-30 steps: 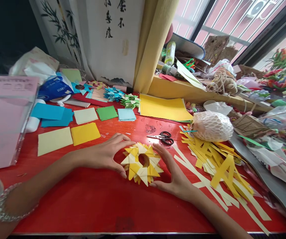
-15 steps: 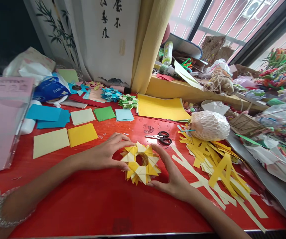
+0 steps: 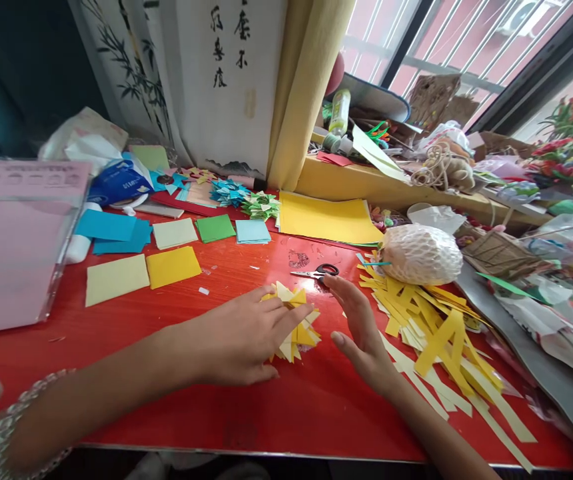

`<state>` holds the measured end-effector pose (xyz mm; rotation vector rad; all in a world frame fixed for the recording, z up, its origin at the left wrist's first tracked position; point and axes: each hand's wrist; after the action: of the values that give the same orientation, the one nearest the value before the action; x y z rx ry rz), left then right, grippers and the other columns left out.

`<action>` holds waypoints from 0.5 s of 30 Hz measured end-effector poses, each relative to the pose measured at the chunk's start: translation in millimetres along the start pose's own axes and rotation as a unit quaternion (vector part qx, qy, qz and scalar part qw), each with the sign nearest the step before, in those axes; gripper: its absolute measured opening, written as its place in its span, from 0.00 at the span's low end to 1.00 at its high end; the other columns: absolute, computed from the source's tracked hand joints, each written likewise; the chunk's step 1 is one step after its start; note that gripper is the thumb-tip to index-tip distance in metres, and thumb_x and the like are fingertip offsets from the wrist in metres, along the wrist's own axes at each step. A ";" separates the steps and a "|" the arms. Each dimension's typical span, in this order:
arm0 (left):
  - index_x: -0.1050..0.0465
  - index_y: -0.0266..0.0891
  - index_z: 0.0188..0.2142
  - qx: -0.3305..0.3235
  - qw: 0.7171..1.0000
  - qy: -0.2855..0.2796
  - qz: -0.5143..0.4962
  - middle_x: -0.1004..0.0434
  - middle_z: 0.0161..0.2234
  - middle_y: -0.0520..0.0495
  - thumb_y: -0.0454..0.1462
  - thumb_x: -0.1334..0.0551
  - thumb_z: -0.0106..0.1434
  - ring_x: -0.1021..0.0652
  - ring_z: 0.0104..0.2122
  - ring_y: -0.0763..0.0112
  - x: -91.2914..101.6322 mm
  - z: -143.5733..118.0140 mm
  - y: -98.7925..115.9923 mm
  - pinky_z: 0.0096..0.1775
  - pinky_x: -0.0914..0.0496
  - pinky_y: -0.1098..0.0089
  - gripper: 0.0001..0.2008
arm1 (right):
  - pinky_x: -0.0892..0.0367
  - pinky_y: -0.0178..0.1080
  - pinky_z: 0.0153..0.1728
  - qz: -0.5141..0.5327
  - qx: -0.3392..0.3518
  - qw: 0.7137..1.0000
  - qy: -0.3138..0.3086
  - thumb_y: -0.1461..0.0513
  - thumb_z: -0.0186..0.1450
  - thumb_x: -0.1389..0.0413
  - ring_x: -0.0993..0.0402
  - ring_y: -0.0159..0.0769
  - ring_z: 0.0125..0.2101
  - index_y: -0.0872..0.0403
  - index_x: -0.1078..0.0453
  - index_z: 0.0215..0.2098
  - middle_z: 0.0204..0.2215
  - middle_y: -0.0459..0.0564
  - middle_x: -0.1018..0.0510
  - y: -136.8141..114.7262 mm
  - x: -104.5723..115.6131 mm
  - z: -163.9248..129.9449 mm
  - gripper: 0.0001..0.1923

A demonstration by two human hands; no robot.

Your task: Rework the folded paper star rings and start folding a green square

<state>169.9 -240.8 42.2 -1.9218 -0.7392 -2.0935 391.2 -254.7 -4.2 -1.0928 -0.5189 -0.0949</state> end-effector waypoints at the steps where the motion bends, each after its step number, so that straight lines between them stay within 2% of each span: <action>1: 0.59 0.33 0.59 0.005 1.000 -0.010 0.010 0.45 0.57 0.39 0.41 0.41 0.55 0.38 0.52 0.58 -1.9 1.1 0.1 0.53 0.50 0.61 0.38 | 0.53 0.50 0.58 -0.001 0.003 1.000 0.005 0.56 0.63 0.50 0.54 0.42 0.58 0.46 0.56 0.59 0.59 0.49 0.50 -0.3 0.7 -0.1 0.29; 5: 0.62 0.35 0.60 0.024 0.998 -0.040 0.032 0.48 0.58 0.40 0.37 0.42 0.54 0.39 0.52 0.60 -7.7 3.4 -2.7 0.53 0.50 0.62 0.39 | 0.51 0.49 0.57 0.001 0.026 0.999 0.025 0.56 0.62 0.49 0.52 0.41 0.57 0.45 0.56 0.58 0.58 0.49 0.48 0.0 3.3 -1.1 0.29; 11: 0.69 0.37 0.61 0.022 0.997 -0.058 0.049 0.43 0.56 0.40 0.30 0.45 0.49 0.39 0.53 0.60 -13.8 4.8 -1.7 0.52 0.49 0.61 0.43 | 0.52 0.49 0.58 -0.008 0.039 0.999 0.013 0.58 0.62 0.49 0.52 0.41 0.57 0.47 0.56 0.58 0.58 0.49 0.48 -4.9 7.0 -2.7 0.29; 15: 0.69 0.38 0.61 0.018 0.996 -0.063 0.055 0.37 0.52 0.41 0.27 0.48 0.49 0.39 0.53 0.61 -17.1 6.2 -1.5 0.53 0.49 0.58 0.43 | 0.50 0.49 0.57 -0.021 0.043 0.999 0.011 0.58 0.62 0.48 0.51 0.42 0.57 0.48 0.55 0.58 0.57 0.50 0.47 -7.9 7.3 -3.3 0.29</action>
<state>176.8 -239.7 25.4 -2.0417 -0.6743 -1.8973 396.2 -260.0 4.4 -0.9954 -0.5220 -0.1200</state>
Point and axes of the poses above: each hand's wrist, its own z-axis towards the middle knuckle, its own x-axis out of the back of the hand, y = z × x
